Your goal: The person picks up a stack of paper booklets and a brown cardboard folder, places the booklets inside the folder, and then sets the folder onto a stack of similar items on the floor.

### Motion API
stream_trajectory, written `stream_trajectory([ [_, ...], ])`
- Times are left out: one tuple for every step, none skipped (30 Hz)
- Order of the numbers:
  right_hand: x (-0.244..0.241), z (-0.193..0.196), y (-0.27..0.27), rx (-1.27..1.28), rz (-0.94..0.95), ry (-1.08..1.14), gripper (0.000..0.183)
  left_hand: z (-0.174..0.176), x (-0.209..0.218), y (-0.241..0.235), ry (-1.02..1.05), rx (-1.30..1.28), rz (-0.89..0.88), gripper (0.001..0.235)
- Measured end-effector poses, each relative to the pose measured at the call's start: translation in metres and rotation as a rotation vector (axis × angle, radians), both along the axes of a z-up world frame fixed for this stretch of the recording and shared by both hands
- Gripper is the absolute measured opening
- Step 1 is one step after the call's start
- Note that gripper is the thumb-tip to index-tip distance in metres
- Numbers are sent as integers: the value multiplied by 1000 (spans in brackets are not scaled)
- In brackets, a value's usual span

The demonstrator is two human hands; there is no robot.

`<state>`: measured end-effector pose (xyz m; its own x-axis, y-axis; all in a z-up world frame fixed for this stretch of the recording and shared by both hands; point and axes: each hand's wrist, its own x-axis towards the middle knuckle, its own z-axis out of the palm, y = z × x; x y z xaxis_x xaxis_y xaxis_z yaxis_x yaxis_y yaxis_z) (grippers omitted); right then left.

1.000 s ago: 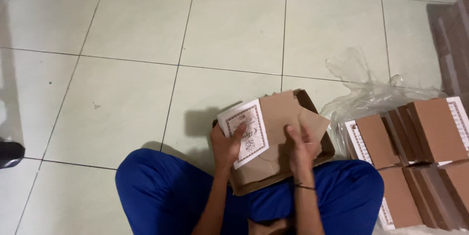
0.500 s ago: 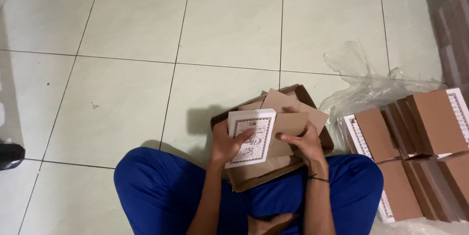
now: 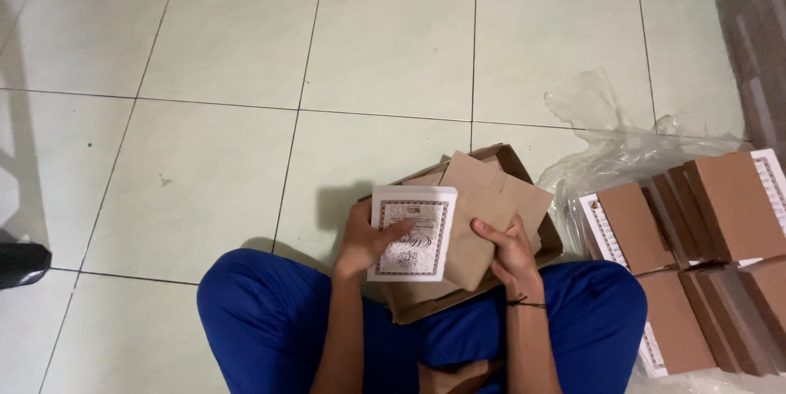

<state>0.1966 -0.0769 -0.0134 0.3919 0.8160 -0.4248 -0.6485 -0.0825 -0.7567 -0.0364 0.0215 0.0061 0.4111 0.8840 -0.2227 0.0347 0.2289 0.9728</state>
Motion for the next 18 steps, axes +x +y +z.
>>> stream_trajectory([
  [1,-6,-1,3,1,1,39,6,-1,-1,1,3,1,39],
  [2,-13,-4,18,3,18,43,11,-2,-3,9,-10,1,41],
  [3,-19,-7,32,5,34,46,17,-3,-6,17,-24,2,43],
  [4,-30,-9,35,4,33,46,13,-10,-6,16,-21,1,43],
  [6,-41,-11,65,35,56,49,9,-16,-7,-110,20,-29,36],
  [7,-52,-14,93,59,79,53,5,-21,-8,-235,58,-67,28],
  [6,-57,-19,96,50,79,53,-11,-27,-13,-235,59,-76,28],
  [6,-62,-20,165,104,125,59,-26,-34,-16,-284,107,-57,34],
  [5,-67,-21,234,158,171,65,-41,-41,-19,-333,154,-38,39],
  [3,-64,-21,233,157,169,65,-43,-39,-20,-335,153,-38,39],
  [0,-61,-20,250,171,152,64,-45,-38,-20,-392,177,-45,43],
  [-1,-57,-18,266,193,134,62,-47,-37,-22,-451,203,-42,46],
  [5,-75,-15,263,201,131,62,-42,-36,-21,-454,203,-34,46],
  [10,-92,-10,285,188,139,50,-36,-37,-17,-461,177,-20,41],
  [16,-109,-4,307,175,146,38,-30,-37,-14,-469,151,-7,36],
  [16,-100,-12,312,182,146,38,-45,-38,-15,-469,158,-2,36],
  [17,-91,-20,213,108,159,35,-59,-38,-17,-416,158,115,37],
  [20,-82,-27,117,34,168,38,-74,-36,-16,-367,159,230,37],
])
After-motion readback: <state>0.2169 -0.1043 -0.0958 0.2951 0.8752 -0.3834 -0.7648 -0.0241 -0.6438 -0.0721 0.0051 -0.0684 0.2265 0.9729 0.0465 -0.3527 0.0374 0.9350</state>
